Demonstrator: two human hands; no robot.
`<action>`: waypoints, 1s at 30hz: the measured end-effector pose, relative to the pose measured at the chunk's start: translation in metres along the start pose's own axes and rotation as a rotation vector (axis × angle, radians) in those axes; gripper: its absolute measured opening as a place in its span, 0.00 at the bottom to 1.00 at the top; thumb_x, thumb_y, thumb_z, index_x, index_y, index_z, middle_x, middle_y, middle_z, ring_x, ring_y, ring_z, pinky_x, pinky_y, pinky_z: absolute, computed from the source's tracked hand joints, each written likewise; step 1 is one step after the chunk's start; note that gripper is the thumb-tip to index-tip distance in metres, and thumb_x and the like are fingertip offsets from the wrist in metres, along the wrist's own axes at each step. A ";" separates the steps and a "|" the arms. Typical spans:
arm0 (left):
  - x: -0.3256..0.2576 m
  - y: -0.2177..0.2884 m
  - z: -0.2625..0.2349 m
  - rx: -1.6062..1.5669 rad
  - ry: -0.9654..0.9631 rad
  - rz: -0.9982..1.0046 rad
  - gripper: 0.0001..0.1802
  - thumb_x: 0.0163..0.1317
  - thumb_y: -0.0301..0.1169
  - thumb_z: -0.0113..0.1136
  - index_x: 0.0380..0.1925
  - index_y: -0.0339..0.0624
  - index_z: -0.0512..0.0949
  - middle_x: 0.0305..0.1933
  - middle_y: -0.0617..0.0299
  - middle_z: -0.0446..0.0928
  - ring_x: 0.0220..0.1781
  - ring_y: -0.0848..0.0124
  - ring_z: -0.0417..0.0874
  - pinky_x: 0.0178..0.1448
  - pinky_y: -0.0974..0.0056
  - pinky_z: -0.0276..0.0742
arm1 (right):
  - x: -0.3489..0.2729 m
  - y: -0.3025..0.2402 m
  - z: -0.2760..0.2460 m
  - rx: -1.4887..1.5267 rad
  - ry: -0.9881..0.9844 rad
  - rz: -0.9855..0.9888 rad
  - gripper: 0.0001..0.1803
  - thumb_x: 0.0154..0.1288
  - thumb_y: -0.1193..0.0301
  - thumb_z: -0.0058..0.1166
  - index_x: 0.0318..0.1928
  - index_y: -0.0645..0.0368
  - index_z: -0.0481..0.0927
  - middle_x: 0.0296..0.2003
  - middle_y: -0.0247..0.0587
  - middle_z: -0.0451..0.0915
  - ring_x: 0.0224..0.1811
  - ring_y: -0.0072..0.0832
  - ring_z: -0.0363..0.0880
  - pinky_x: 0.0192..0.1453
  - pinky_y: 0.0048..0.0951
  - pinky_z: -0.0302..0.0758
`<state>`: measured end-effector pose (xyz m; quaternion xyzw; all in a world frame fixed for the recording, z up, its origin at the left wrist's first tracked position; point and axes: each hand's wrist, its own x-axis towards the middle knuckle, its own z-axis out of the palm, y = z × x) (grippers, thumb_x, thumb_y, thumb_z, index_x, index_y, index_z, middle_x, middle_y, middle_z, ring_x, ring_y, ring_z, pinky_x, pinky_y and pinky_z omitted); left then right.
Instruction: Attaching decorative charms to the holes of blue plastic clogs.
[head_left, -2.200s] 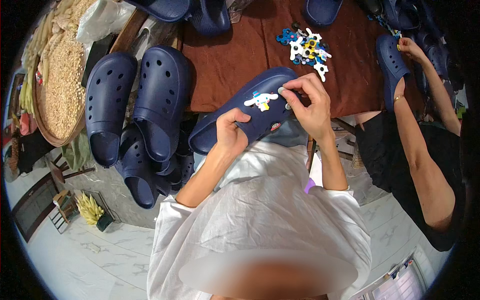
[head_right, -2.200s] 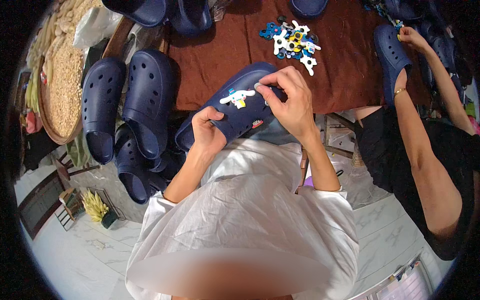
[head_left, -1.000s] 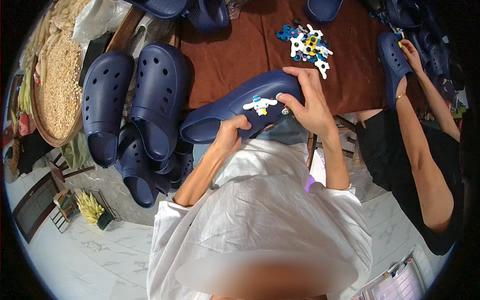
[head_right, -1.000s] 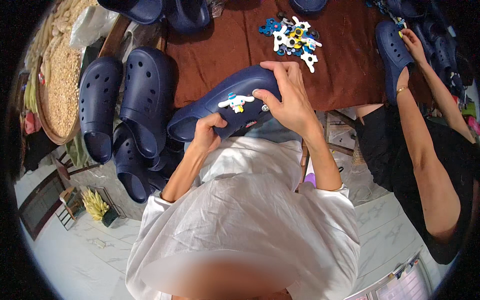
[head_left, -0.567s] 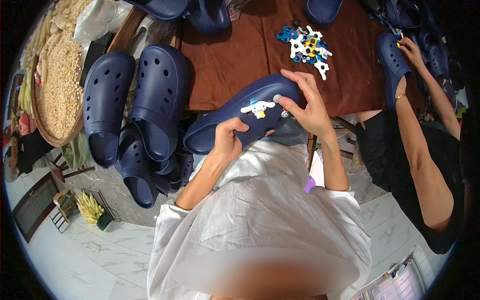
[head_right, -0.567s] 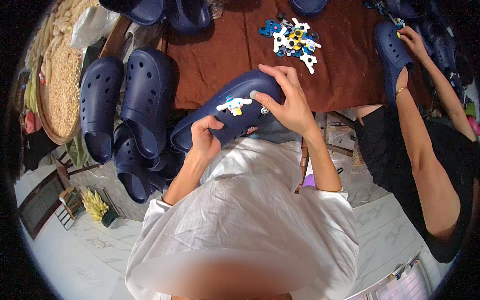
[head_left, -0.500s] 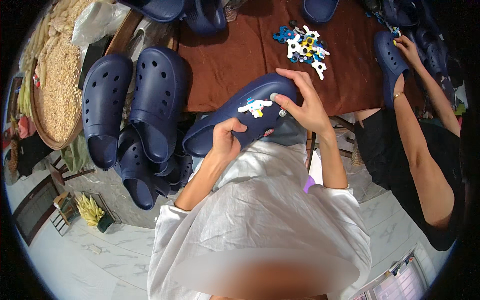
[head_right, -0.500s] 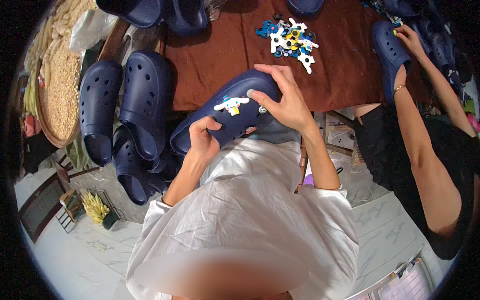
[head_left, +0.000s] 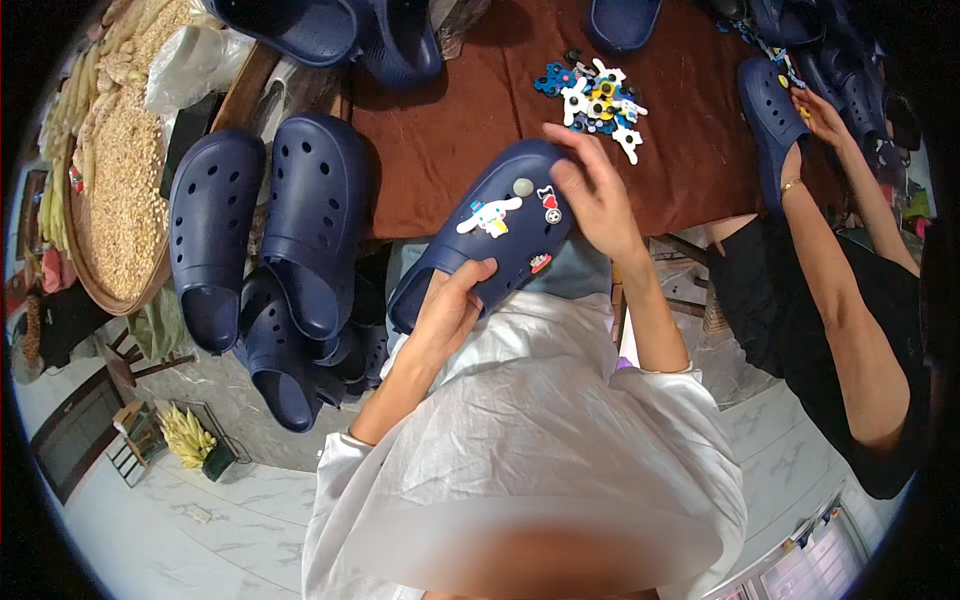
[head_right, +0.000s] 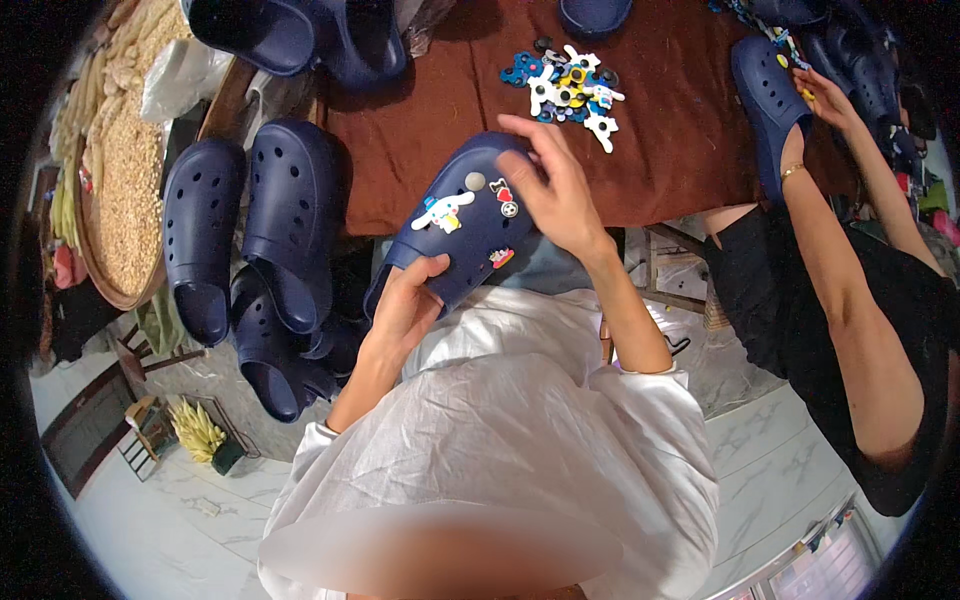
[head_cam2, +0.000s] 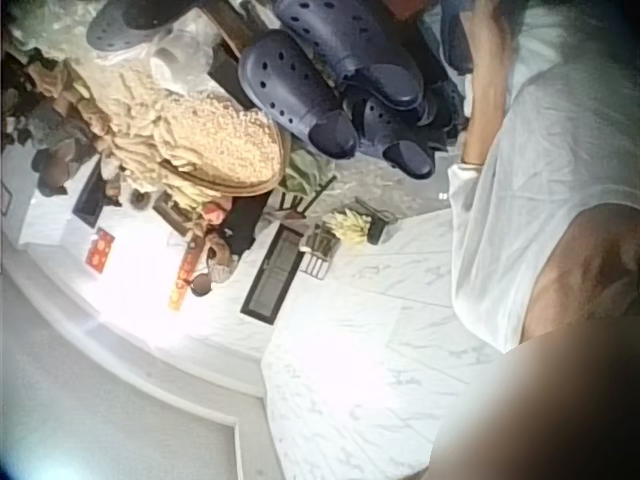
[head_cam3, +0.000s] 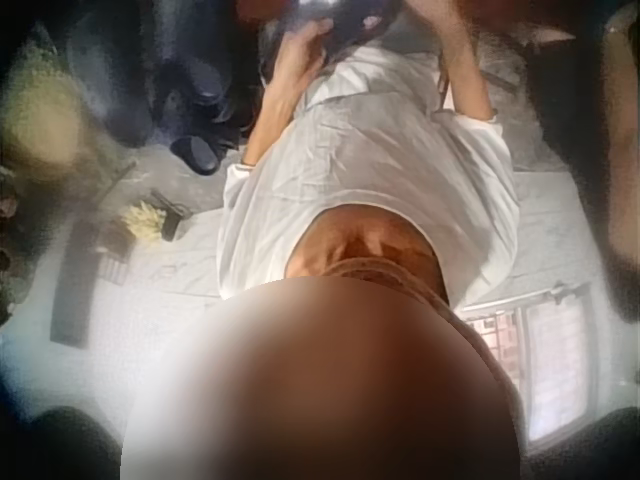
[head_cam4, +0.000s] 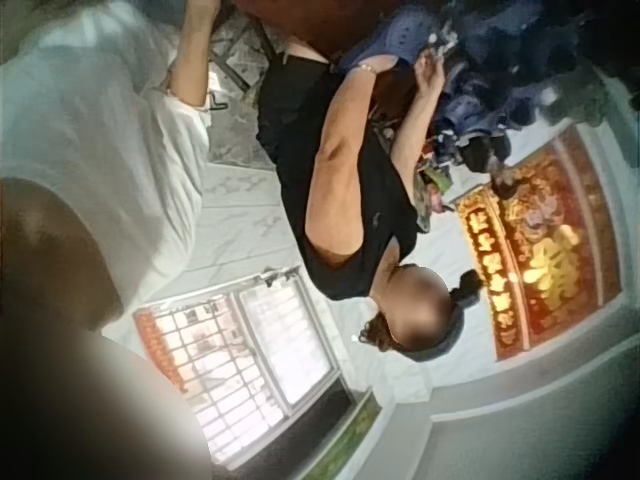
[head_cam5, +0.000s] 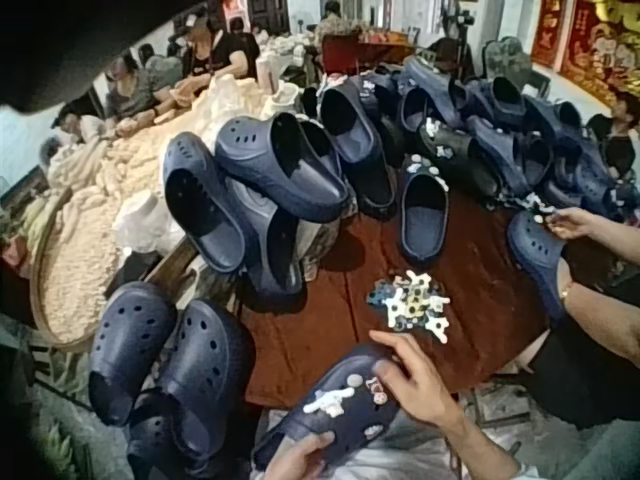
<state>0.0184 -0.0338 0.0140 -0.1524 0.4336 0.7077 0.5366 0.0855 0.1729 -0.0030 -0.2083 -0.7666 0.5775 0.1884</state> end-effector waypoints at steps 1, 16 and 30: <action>-0.001 0.000 0.001 0.000 0.004 -0.001 0.30 0.59 0.21 0.56 0.64 0.33 0.64 0.61 0.52 0.73 0.62 0.62 0.77 0.67 0.58 0.74 | 0.000 0.004 -0.004 -0.051 0.048 -0.019 0.17 0.72 0.69 0.51 0.58 0.60 0.77 0.50 0.44 0.77 0.51 0.34 0.76 0.56 0.30 0.71; 0.014 0.030 0.011 -0.351 -0.143 0.088 0.28 0.62 0.21 0.51 0.63 0.25 0.61 0.62 0.44 0.71 0.62 0.56 0.76 0.70 0.51 0.71 | 0.009 0.048 -0.032 -0.830 0.326 -0.120 0.15 0.61 0.73 0.61 0.48 0.60 0.75 0.42 0.48 0.73 0.46 0.47 0.73 0.50 0.45 0.71; 0.014 0.022 0.013 0.018 -0.001 0.192 0.29 0.57 0.20 0.54 0.62 0.30 0.65 0.60 0.50 0.74 0.61 0.60 0.76 0.70 0.54 0.68 | 0.006 0.040 -0.030 -0.711 0.310 -0.008 0.20 0.57 0.64 0.69 0.46 0.59 0.77 0.38 0.45 0.75 0.44 0.43 0.76 0.46 0.41 0.73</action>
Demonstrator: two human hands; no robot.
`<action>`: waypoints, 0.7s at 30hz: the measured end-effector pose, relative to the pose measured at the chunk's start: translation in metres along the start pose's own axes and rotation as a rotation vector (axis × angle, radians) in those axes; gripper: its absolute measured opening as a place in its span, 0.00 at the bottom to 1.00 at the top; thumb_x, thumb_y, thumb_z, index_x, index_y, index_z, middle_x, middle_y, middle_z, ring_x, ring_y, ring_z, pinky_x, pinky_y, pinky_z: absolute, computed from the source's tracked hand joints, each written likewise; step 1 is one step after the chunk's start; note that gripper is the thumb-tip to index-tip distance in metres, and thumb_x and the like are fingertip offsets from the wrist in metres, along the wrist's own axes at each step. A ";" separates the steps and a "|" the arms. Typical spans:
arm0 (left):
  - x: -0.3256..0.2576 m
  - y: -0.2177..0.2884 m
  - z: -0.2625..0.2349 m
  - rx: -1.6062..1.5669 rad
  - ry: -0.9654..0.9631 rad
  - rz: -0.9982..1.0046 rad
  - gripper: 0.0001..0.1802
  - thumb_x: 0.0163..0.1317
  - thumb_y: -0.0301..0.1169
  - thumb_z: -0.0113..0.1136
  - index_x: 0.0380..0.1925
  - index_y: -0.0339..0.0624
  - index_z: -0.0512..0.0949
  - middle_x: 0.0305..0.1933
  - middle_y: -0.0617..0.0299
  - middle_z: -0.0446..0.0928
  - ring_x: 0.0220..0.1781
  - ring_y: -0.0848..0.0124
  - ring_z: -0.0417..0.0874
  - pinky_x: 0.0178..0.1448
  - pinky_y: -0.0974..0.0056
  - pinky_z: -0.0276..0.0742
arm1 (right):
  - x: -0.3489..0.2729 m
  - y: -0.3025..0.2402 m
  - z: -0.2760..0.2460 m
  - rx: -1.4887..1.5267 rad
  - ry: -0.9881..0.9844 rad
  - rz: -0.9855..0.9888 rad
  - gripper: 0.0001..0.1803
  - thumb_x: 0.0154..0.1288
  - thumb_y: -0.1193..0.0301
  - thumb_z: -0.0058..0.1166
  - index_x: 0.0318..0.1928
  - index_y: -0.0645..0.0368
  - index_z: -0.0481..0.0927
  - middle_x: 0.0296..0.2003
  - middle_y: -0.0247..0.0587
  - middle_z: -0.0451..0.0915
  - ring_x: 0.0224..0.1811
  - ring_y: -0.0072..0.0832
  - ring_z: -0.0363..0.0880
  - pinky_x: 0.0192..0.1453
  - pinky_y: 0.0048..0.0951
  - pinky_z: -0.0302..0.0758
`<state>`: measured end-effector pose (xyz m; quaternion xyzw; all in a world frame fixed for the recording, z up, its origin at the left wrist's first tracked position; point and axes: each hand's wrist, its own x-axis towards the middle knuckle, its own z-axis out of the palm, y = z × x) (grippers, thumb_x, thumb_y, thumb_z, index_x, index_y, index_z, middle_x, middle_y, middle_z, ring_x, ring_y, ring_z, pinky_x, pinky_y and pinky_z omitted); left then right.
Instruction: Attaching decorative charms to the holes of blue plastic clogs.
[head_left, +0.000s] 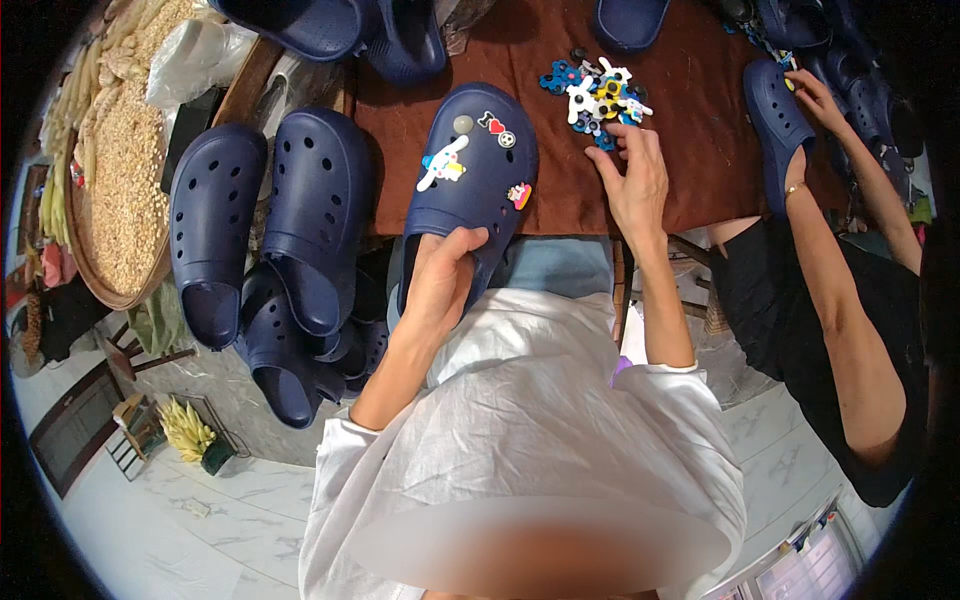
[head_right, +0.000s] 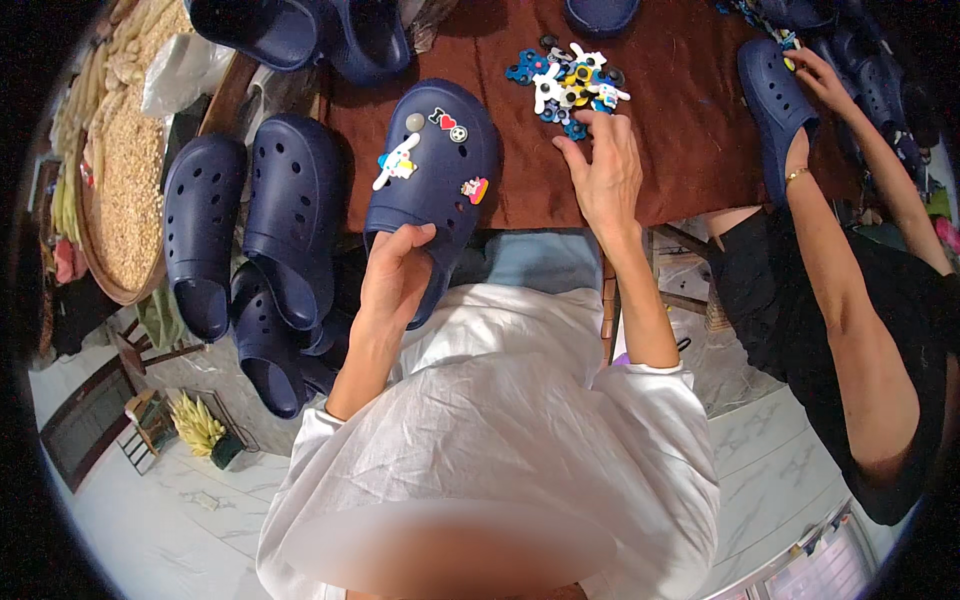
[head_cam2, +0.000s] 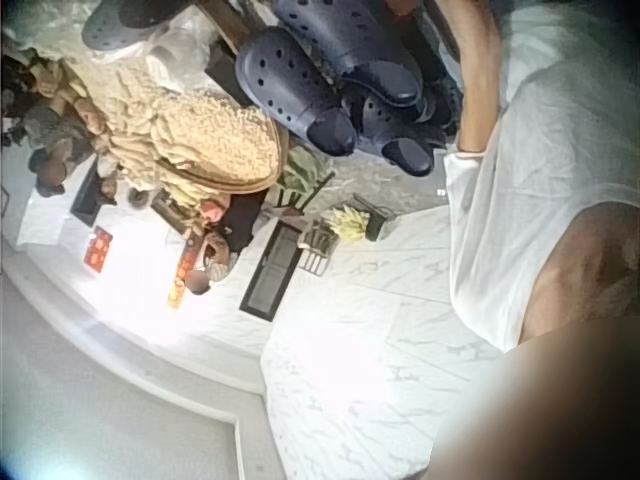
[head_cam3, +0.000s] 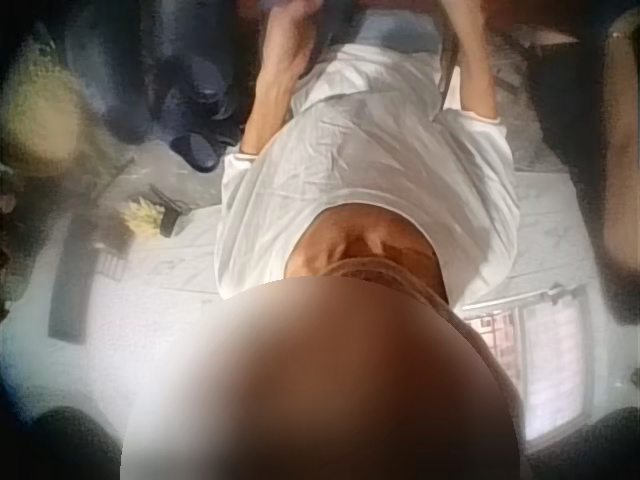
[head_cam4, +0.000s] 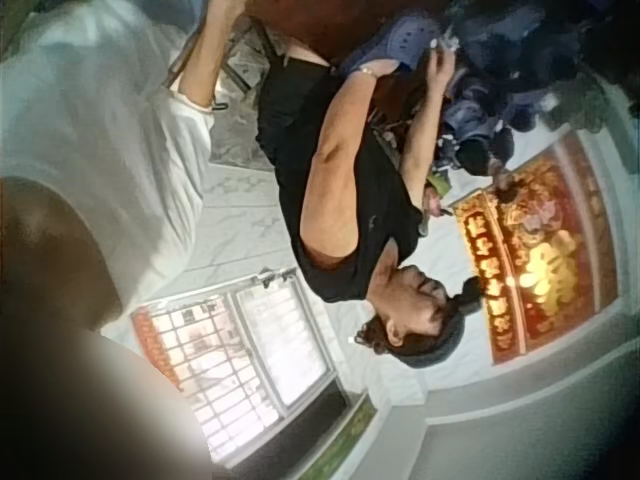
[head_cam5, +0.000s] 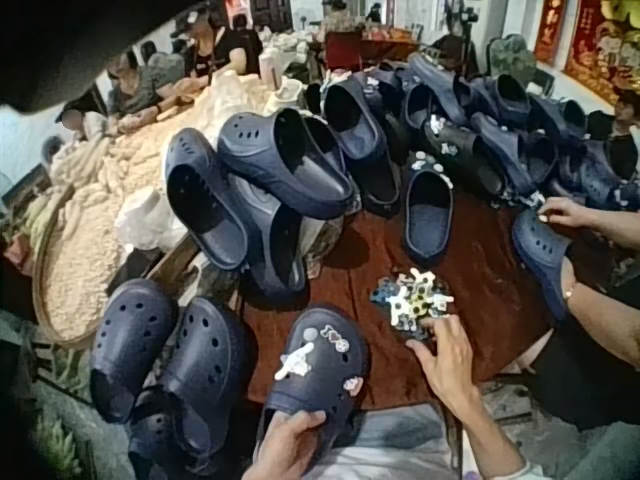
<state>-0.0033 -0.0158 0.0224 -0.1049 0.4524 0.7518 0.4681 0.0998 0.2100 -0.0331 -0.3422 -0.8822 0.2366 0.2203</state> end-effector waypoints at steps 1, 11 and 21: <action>0.000 0.001 0.001 0.001 0.001 -0.001 0.29 0.57 0.20 0.54 0.62 0.30 0.65 0.60 0.50 0.74 0.61 0.60 0.76 0.70 0.54 0.68 | 0.001 0.000 0.003 -0.010 0.019 -0.053 0.20 0.57 0.64 0.68 0.47 0.58 0.78 0.38 0.44 0.75 0.43 0.43 0.76 0.46 0.41 0.73; 0.003 0.004 -0.002 -0.015 -0.027 -0.035 0.28 0.60 0.22 0.57 0.61 0.27 0.66 0.59 0.52 0.74 0.60 0.66 0.76 0.66 0.63 0.69 | 0.009 -0.001 0.006 -0.089 0.133 -0.204 0.08 0.63 0.68 0.62 0.40 0.56 0.83 0.38 0.40 0.75 0.41 0.41 0.75 0.45 0.41 0.72; 0.007 -0.002 0.000 0.104 -0.014 0.062 0.23 0.62 0.23 0.55 0.58 0.29 0.68 0.55 0.52 0.77 0.56 0.65 0.80 0.64 0.60 0.74 | -0.017 -0.063 -0.013 0.660 -0.429 -0.203 0.06 0.59 0.75 0.66 0.37 0.63 0.85 0.33 0.38 0.82 0.34 0.25 0.80 0.36 0.23 0.76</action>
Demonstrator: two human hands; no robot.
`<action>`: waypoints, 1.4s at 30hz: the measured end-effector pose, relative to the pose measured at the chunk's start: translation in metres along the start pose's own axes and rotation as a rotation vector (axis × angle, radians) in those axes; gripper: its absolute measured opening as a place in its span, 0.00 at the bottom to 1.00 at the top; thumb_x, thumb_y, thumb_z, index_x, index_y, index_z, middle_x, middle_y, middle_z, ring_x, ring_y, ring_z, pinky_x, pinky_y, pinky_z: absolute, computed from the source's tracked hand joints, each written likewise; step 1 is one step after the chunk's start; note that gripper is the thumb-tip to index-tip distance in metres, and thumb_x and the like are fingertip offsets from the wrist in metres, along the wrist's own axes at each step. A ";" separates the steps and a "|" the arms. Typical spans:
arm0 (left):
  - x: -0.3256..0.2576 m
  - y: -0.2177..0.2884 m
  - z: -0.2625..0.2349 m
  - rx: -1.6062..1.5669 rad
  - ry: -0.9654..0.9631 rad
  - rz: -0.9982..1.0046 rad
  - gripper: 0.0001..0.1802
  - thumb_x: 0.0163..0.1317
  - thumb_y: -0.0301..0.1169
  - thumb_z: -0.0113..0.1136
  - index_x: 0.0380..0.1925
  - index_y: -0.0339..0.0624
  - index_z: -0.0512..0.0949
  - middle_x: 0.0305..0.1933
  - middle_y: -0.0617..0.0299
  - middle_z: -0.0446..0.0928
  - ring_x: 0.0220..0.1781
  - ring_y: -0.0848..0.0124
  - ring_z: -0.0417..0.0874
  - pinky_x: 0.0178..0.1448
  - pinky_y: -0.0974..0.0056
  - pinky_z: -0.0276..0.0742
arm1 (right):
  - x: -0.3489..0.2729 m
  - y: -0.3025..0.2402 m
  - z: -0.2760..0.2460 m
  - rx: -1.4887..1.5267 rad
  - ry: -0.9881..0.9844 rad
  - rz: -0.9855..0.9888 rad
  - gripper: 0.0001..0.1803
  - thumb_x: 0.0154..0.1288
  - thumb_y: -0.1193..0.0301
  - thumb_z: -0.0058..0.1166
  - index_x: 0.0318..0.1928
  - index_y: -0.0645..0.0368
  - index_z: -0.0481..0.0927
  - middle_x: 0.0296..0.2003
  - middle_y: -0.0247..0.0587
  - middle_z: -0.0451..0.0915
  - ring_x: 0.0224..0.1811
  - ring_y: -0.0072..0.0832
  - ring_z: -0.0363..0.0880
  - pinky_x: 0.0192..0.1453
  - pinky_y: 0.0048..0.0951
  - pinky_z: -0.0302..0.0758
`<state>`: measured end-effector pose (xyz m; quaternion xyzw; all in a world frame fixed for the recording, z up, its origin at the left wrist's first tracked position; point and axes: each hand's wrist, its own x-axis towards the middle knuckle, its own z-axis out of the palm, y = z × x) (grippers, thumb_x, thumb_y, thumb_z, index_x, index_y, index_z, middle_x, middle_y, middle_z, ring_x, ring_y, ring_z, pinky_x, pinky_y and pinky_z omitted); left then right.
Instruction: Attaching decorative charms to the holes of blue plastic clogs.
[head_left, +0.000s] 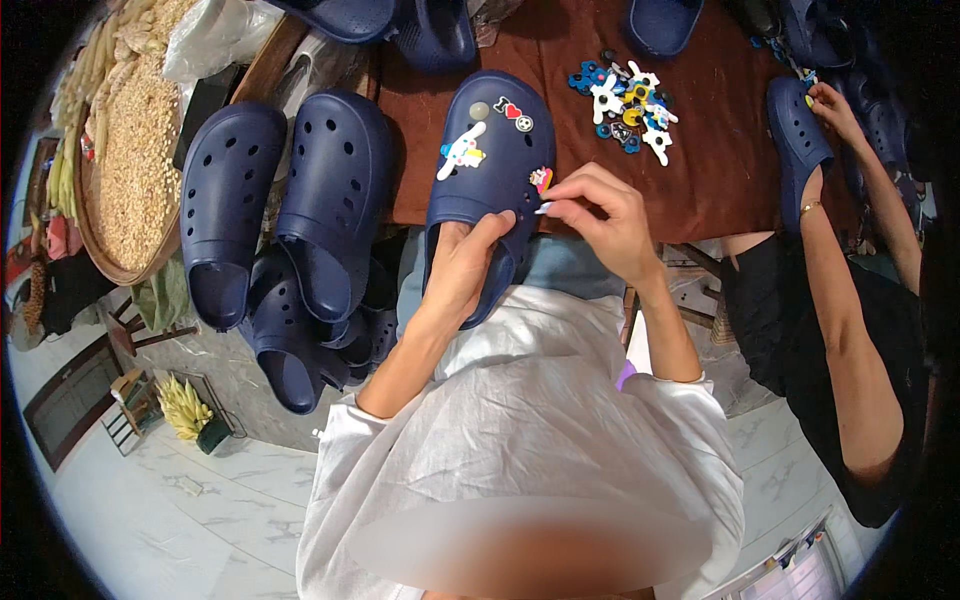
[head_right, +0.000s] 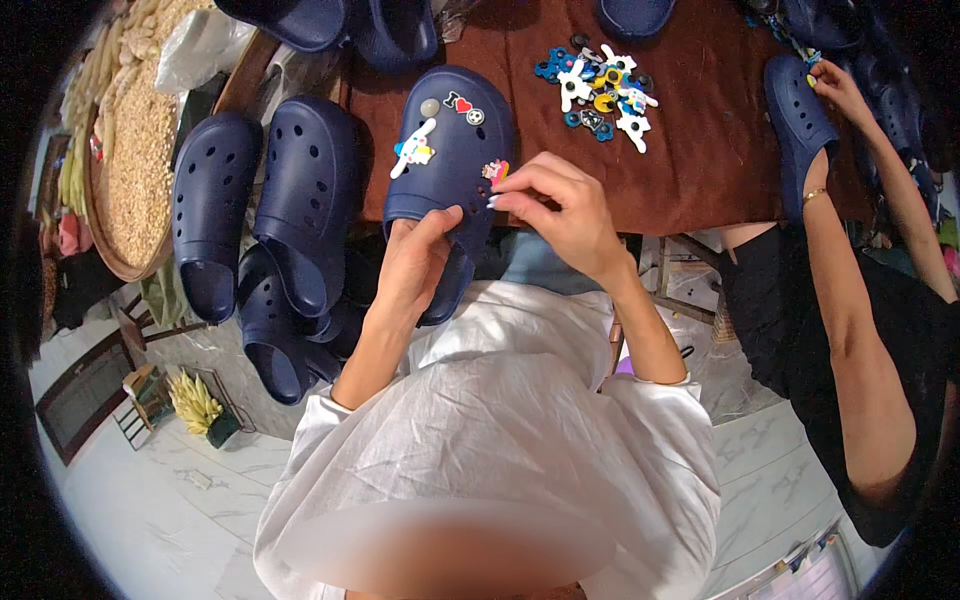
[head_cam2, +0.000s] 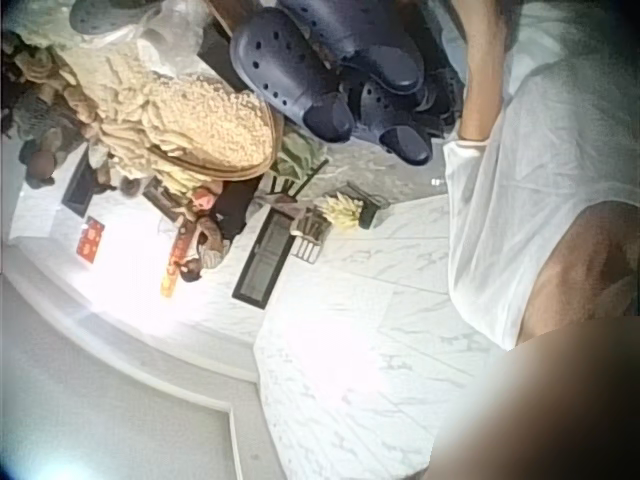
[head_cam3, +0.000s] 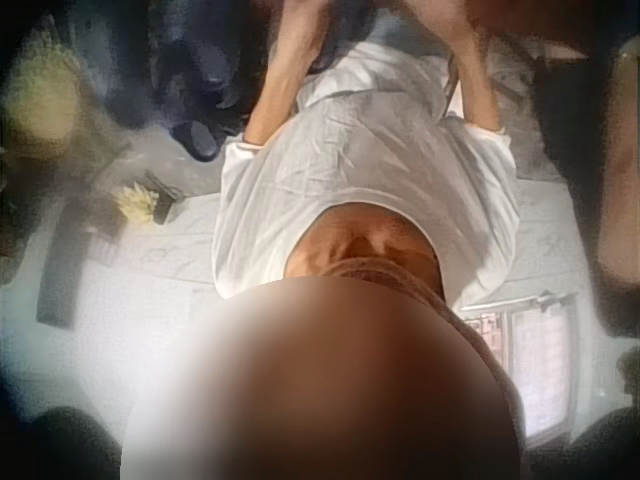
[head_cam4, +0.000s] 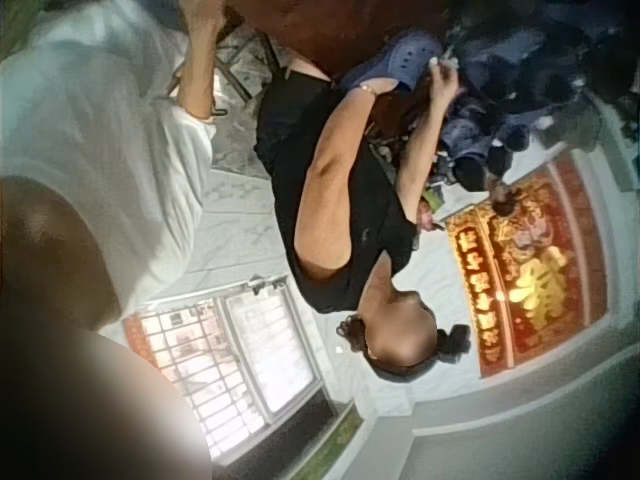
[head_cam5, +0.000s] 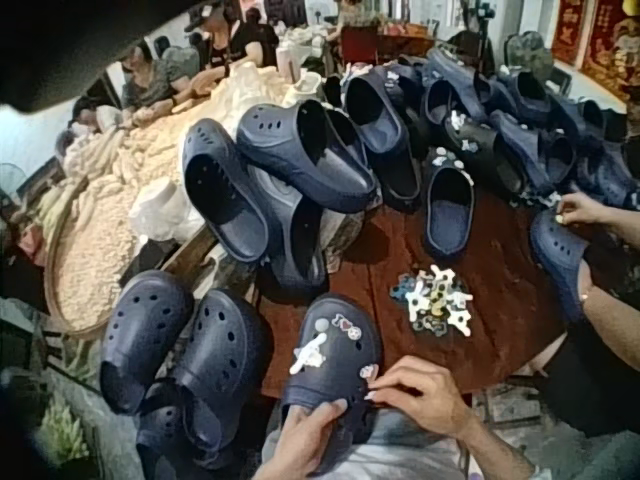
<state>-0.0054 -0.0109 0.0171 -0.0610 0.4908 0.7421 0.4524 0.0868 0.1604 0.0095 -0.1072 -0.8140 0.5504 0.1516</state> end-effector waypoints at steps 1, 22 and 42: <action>0.000 0.000 -0.001 0.000 0.001 0.002 0.23 0.62 0.23 0.55 0.58 0.29 0.68 0.55 0.52 0.77 0.56 0.65 0.80 0.64 0.60 0.74 | 0.002 0.000 0.005 0.000 -0.001 -0.002 0.06 0.59 0.75 0.66 0.37 0.63 0.85 0.33 0.38 0.82 0.34 0.25 0.80 0.36 0.23 0.76; 0.008 -0.019 0.001 0.440 0.061 0.388 0.22 0.55 0.21 0.68 0.50 0.28 0.75 0.49 0.54 0.80 0.50 0.69 0.82 0.55 0.65 0.78 | 0.014 0.009 0.009 0.018 -0.013 0.042 0.08 0.51 0.77 0.71 0.34 0.60 0.86 0.31 0.33 0.78 0.31 0.18 0.74 0.35 0.20 0.73; 0.012 -0.023 0.001 0.429 0.084 0.440 0.16 0.56 0.24 0.70 0.43 0.28 0.80 0.43 0.55 0.83 0.44 0.71 0.84 0.51 0.66 0.79 | 0.014 0.009 0.005 0.041 -0.084 0.026 0.05 0.60 0.77 0.63 0.38 0.61 0.86 0.34 0.35 0.80 0.34 0.22 0.80 0.37 0.24 0.76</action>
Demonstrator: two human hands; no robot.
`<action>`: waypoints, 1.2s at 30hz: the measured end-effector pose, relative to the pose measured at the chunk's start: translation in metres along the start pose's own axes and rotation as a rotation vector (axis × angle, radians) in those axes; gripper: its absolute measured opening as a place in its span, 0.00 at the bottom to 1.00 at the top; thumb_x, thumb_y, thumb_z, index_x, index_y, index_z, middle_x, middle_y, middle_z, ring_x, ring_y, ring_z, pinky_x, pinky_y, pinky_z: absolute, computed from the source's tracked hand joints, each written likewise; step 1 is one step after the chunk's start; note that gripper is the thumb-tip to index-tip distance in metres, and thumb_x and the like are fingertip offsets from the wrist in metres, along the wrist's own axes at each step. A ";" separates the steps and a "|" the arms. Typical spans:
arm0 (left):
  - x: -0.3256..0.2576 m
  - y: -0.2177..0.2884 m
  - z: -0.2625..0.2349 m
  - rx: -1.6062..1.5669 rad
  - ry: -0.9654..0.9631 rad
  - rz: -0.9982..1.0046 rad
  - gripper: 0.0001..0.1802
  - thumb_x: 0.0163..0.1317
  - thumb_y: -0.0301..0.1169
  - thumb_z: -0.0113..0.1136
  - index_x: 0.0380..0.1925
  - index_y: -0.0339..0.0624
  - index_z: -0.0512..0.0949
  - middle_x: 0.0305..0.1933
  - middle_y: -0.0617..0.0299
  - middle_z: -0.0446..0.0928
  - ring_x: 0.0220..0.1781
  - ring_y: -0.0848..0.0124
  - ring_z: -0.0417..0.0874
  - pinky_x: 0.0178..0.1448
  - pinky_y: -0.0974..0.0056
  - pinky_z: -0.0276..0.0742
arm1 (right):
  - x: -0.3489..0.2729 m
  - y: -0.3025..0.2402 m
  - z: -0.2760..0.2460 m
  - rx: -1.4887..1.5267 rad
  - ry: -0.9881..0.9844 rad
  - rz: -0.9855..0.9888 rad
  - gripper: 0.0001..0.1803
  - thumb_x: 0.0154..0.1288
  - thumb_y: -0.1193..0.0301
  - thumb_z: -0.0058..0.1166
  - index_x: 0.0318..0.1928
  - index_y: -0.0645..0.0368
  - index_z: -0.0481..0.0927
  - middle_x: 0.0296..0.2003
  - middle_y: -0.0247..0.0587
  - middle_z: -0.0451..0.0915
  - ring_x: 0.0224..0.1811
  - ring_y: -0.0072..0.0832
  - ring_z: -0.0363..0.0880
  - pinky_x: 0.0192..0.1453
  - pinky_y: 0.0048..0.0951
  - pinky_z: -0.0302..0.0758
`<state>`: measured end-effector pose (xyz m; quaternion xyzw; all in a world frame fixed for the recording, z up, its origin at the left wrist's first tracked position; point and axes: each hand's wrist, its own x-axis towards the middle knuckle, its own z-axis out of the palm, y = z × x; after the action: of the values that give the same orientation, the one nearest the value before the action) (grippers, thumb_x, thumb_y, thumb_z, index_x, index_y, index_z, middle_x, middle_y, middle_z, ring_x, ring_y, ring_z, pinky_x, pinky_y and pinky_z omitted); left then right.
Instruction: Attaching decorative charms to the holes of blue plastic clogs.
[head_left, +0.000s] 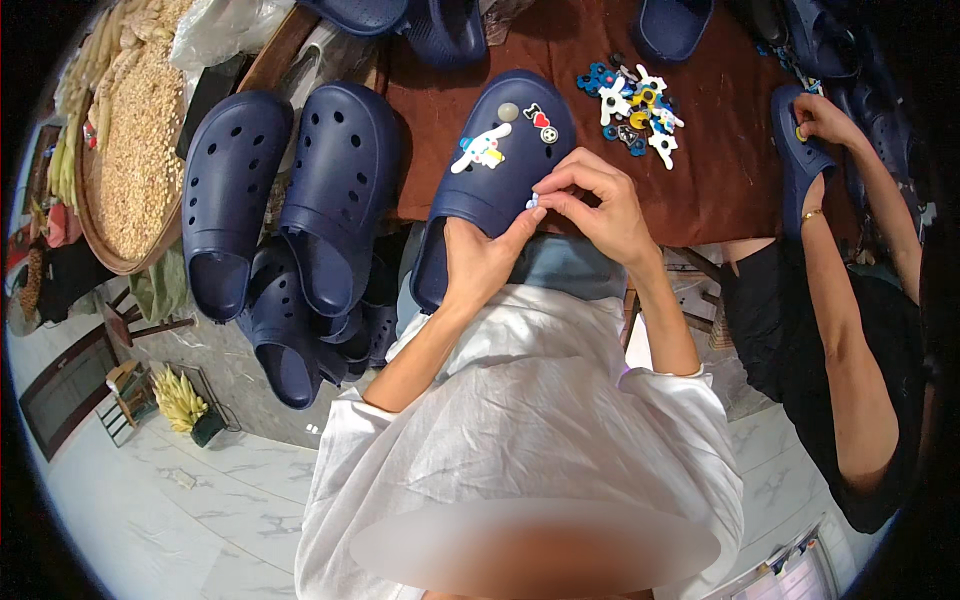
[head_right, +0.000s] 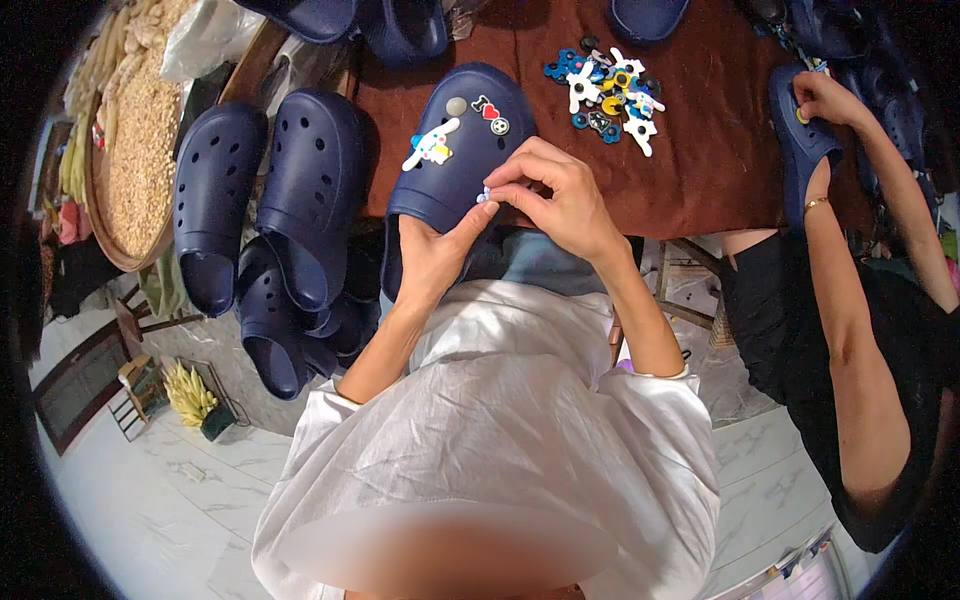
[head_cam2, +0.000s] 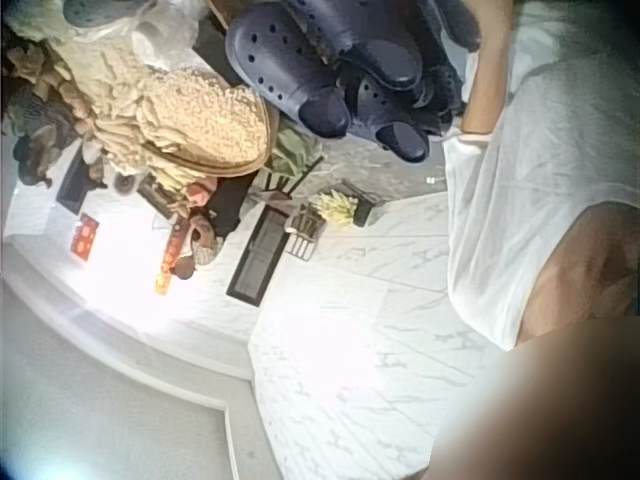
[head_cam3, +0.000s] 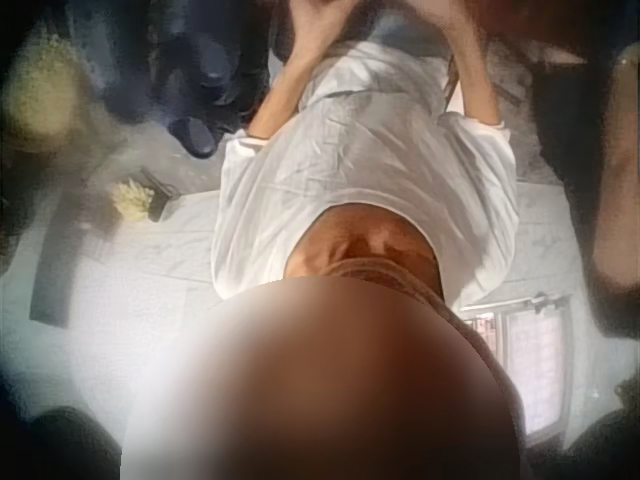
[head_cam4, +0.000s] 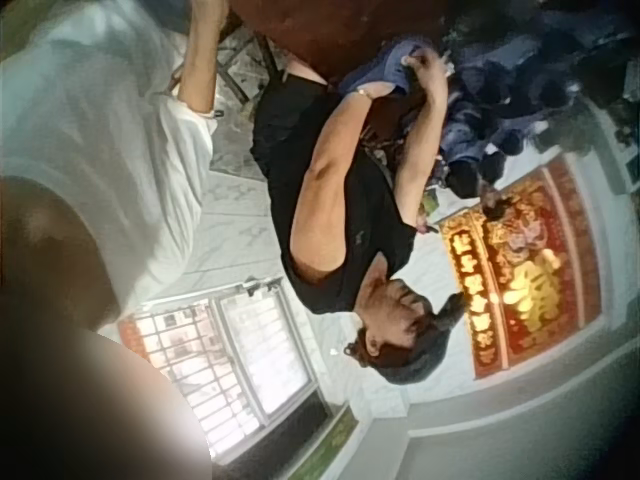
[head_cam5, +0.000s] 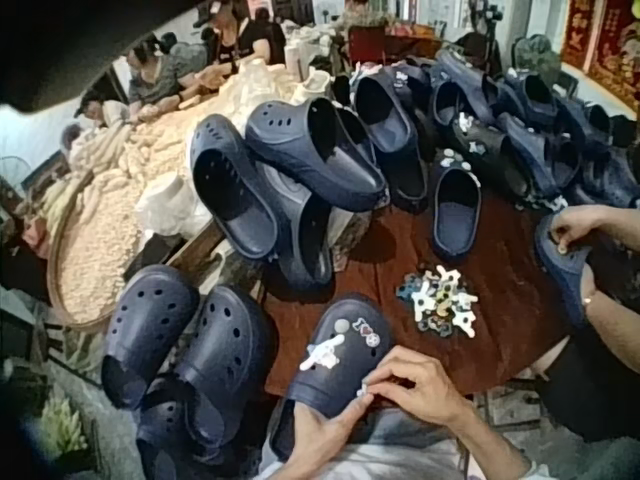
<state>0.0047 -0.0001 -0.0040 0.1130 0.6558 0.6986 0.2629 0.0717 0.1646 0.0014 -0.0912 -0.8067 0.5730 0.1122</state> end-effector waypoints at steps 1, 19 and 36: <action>0.000 0.000 0.001 0.000 0.001 -0.001 0.16 0.56 0.24 0.70 0.43 0.28 0.80 0.43 0.55 0.83 0.44 0.71 0.84 0.51 0.66 0.79 | -0.001 0.004 0.000 0.071 -0.018 0.009 0.06 0.60 0.77 0.62 0.39 0.61 0.86 0.34 0.34 0.80 0.35 0.22 0.80 0.37 0.24 0.76; -0.004 0.001 0.017 -0.088 0.126 -0.089 0.19 0.55 0.22 0.66 0.47 0.27 0.77 0.46 0.54 0.82 0.45 0.70 0.84 0.51 0.66 0.79 | -0.032 0.005 0.017 0.047 0.151 0.043 0.13 0.59 0.84 0.61 0.45 0.63 0.83 0.42 0.38 0.79 0.41 0.21 0.79 0.44 0.21 0.77; -0.006 -0.006 0.024 -0.160 0.229 -0.138 0.19 0.55 0.22 0.66 0.46 0.27 0.77 0.45 0.54 0.81 0.45 0.69 0.83 0.52 0.65 0.79 | -0.032 0.003 0.019 -0.024 0.176 -0.007 0.10 0.59 0.81 0.63 0.43 0.61 0.83 0.41 0.38 0.79 0.39 0.22 0.82 0.38 0.21 0.80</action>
<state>0.0234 0.0170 -0.0056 -0.0341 0.6299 0.7373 0.2418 0.0975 0.1396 -0.0100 -0.1397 -0.8010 0.5525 0.1834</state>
